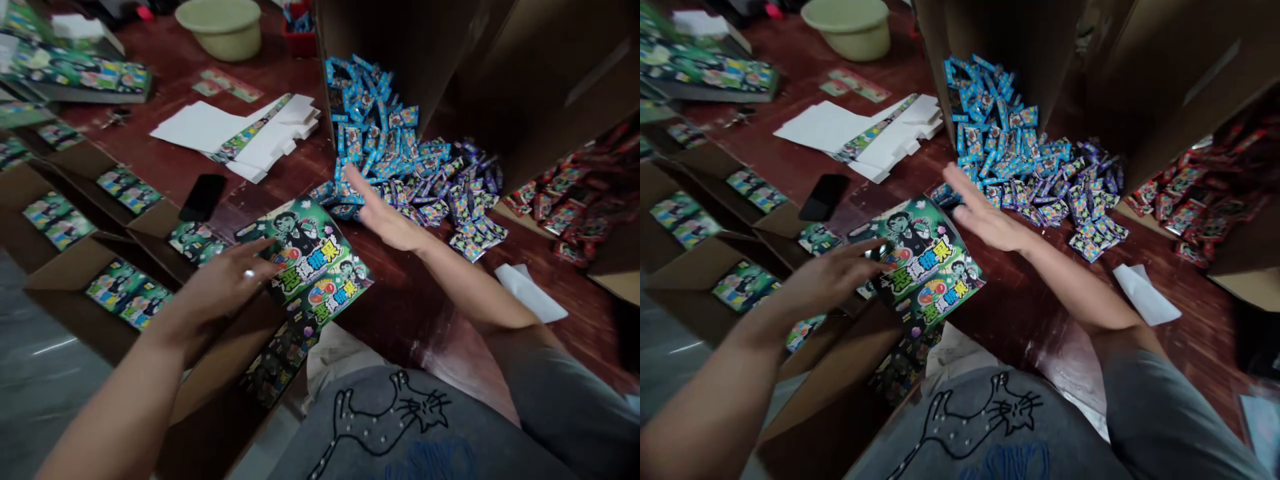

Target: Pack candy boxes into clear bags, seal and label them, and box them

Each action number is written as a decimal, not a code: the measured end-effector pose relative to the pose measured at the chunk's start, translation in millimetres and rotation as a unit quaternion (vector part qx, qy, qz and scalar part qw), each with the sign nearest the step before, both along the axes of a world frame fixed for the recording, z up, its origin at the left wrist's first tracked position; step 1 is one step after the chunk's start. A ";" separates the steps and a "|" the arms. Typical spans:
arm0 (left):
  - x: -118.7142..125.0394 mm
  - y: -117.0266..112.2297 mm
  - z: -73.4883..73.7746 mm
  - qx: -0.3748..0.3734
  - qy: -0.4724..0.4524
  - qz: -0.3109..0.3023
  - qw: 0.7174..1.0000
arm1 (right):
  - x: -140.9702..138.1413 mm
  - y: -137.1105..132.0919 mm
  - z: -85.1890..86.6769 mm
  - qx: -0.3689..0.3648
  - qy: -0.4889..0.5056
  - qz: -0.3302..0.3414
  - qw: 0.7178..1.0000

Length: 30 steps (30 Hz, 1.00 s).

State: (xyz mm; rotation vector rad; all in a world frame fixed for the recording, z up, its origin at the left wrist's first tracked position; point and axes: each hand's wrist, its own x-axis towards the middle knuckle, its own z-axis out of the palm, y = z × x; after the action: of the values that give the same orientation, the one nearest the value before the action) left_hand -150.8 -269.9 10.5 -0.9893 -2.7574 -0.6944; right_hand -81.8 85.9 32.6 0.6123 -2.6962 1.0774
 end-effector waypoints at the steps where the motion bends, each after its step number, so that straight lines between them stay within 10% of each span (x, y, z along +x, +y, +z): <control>1: 13.0 8.0 -3.3 -0.021 0.000 -0.018 1.000 | 5.9 2.8 -0.7 0.052 0.017 0.055 0.997; 7: 65.1 31.9 -0.8 -0.129 -0.009 -0.086 0.988 | 8.2 -11.2 -40.5 0.275 0.066 0.137 0.949; 30: 100.4 34.9 -19.3 -0.141 0.037 -0.053 0.988 | 19.3 -21.7 -49.6 0.322 0.247 0.058 0.912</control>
State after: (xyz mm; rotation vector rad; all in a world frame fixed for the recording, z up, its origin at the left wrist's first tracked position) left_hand -50.3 -235.0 -8.8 -1.1966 -2.8045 -0.2737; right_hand -62.6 64.1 -17.0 0.9906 -2.5179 -0.0209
